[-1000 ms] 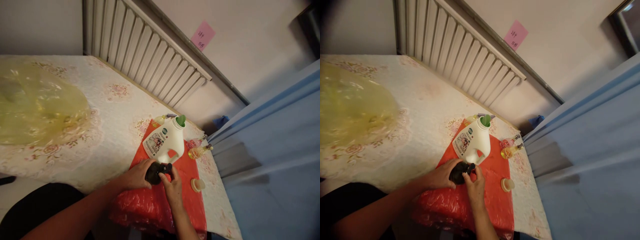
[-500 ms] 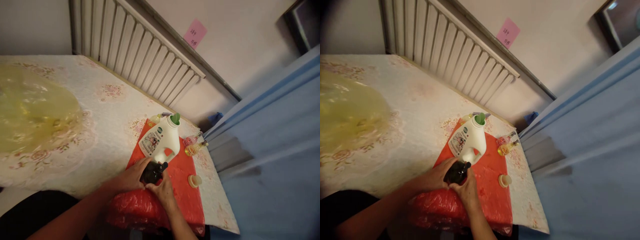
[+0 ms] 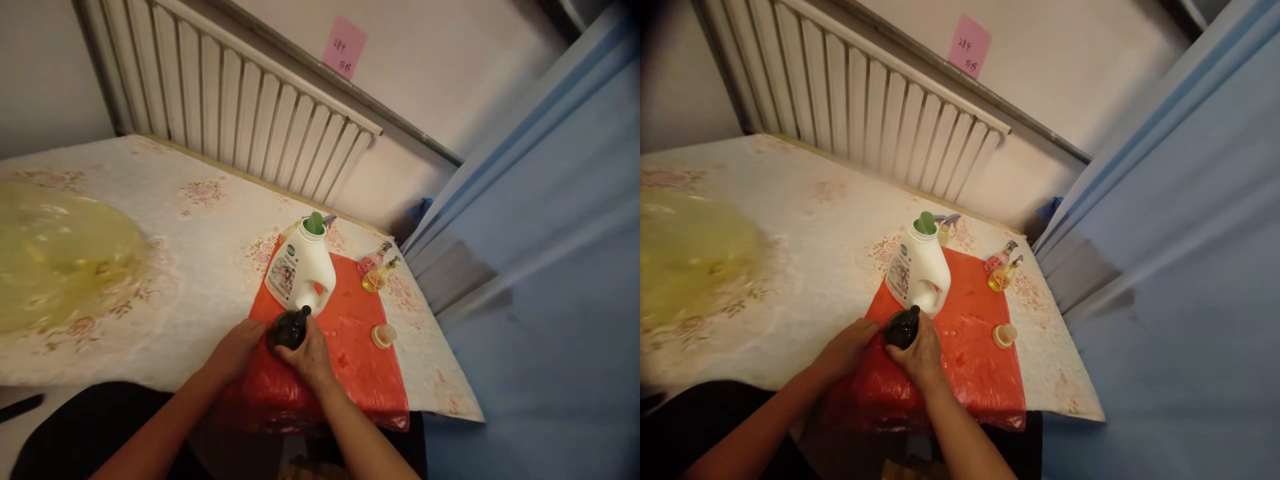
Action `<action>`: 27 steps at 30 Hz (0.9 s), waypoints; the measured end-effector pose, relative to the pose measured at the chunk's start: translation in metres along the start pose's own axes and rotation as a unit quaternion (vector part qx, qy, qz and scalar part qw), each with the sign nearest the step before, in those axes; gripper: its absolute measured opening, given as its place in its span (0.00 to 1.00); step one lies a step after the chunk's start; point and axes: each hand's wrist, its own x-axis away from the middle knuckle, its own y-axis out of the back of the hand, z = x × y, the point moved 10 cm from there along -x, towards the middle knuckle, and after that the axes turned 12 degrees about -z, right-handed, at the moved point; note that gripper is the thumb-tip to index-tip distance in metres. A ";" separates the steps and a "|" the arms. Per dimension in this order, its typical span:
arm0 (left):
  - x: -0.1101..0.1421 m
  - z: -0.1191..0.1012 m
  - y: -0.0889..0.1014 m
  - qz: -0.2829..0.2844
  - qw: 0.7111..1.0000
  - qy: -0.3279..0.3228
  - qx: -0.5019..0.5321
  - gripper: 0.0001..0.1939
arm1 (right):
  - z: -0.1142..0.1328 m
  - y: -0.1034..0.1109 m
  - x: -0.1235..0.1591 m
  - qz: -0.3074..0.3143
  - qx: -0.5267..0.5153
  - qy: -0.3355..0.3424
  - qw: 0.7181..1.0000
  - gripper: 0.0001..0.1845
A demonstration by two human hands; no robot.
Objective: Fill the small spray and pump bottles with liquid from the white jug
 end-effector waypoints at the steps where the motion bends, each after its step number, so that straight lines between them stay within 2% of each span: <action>1: 0.002 -0.004 0.000 -0.001 1.000 -0.013 -0.025 0.10 | -0.001 0.002 0.000 0.002 0.002 -0.003 1.000 0.34; 6: 0.010 -0.012 0.002 0.006 0.995 -0.024 -0.099 0.10 | -0.016 0.029 0.005 -0.008 0.022 -0.034 0.999 0.34; 13: 0.025 -0.027 0.007 0.019 0.988 -0.029 -0.148 0.13 | -0.058 0.102 0.013 -0.070 0.084 -0.046 0.993 0.37; 17: 0.039 -0.042 -0.004 0.025 0.985 -0.035 -0.165 0.14 | -0.085 0.135 0.017 -0.091 0.124 -0.056 0.987 0.35; 22: 0.057 -0.060 -0.031 0.053 0.981 -0.049 -0.179 0.15 | -0.115 0.161 0.023 -0.124 0.162 -0.067 0.977 0.38; 27: 0.060 -0.069 -0.033 0.053 0.978 -0.045 -0.195 0.17 | -0.133 0.173 0.027 -0.120 0.164 -0.079 0.976 0.44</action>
